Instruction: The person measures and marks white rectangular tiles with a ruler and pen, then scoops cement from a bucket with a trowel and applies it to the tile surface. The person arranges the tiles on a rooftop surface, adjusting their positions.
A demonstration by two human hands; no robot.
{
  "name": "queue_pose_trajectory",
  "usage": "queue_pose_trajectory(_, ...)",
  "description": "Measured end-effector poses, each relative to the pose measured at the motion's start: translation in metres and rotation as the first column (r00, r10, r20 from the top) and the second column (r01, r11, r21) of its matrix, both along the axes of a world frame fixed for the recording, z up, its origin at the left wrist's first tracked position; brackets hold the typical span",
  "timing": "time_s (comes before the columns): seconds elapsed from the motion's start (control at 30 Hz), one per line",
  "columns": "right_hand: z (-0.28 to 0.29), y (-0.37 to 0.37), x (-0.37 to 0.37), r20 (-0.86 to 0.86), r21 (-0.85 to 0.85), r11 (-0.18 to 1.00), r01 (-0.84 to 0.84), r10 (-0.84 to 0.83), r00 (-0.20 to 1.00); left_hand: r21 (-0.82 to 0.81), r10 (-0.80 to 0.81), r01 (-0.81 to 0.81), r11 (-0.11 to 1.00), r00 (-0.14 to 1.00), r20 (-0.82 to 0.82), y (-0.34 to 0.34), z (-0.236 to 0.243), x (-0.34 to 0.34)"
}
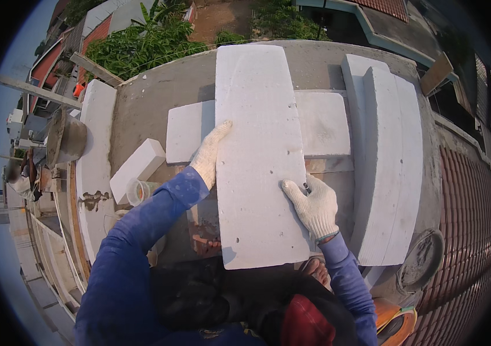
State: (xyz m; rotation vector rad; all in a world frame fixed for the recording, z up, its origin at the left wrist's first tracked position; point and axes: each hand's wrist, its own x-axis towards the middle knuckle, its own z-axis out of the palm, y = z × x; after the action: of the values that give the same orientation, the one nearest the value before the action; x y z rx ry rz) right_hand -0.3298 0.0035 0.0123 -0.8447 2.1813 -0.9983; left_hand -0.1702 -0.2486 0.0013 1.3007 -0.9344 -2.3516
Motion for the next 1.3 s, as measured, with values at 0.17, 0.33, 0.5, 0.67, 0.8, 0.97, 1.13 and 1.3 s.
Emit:
queue_pose_trajectory(0.17, -0.015, -0.020, 0.013, -0.023, -0.050, 0.998, -0.023, 0.022, 0.999, 0.013, 0.046, -0.046, 0.999, 0.998, -0.034, -0.018, -0.013, 0.018)
queue_pose_trajectory(0.33, -0.018, -0.039, 0.021, -0.051, -0.095, 0.995, -0.007, 0.002, 0.999, -0.021, 0.102, -0.103, 0.994, 0.994, -0.044, -0.037, -0.021, 0.019)
queue_pose_trajectory(0.5, -0.014, -0.048, 0.023, -0.100, -0.001, 1.000, 0.020, -0.020, 0.995, -0.300, 0.098, -0.034, 0.953, 0.975, 0.200, -0.045, -0.016, 0.009)
queue_pose_trajectory(0.67, -0.021, -0.055, 0.025, -0.191, -0.009, 1.000, 0.007, -0.009, 0.981, -0.451, 0.151, -0.036, 0.892, 0.964, 0.221, -0.048, -0.036, 0.014)
queue_pose_trajectory(0.8, -0.030, -0.058, 0.022, -0.281, 0.030, 1.000, -0.006, 0.014, 0.959, -0.476, 0.149, -0.023, 0.879, 0.962, 0.228, -0.043, -0.031, 0.011)
queue_pose_trajectory(0.97, -0.020, -0.061, 0.026, -0.276, 0.091, 0.996, -0.022, 0.047, 0.960, -0.486, 0.125, -0.005, 0.874, 0.969, 0.214, -0.047, -0.030, 0.019)
queue_pose_trajectory(1.13, -0.021, -0.024, 0.020, -0.124, 0.063, 0.989, 0.133, -0.124, 0.984, -0.599, 0.097, 0.076, 0.797, 0.963, 0.250, -0.060, -0.048, 0.013)
queue_pose_trajectory(1.3, 0.002, 0.101, 0.037, -0.003, 0.149, 0.967, 0.204, -0.206, 0.979, -0.325, 0.012, 0.007, 0.946, 0.998, 0.054, -0.063, -0.051, 0.031)
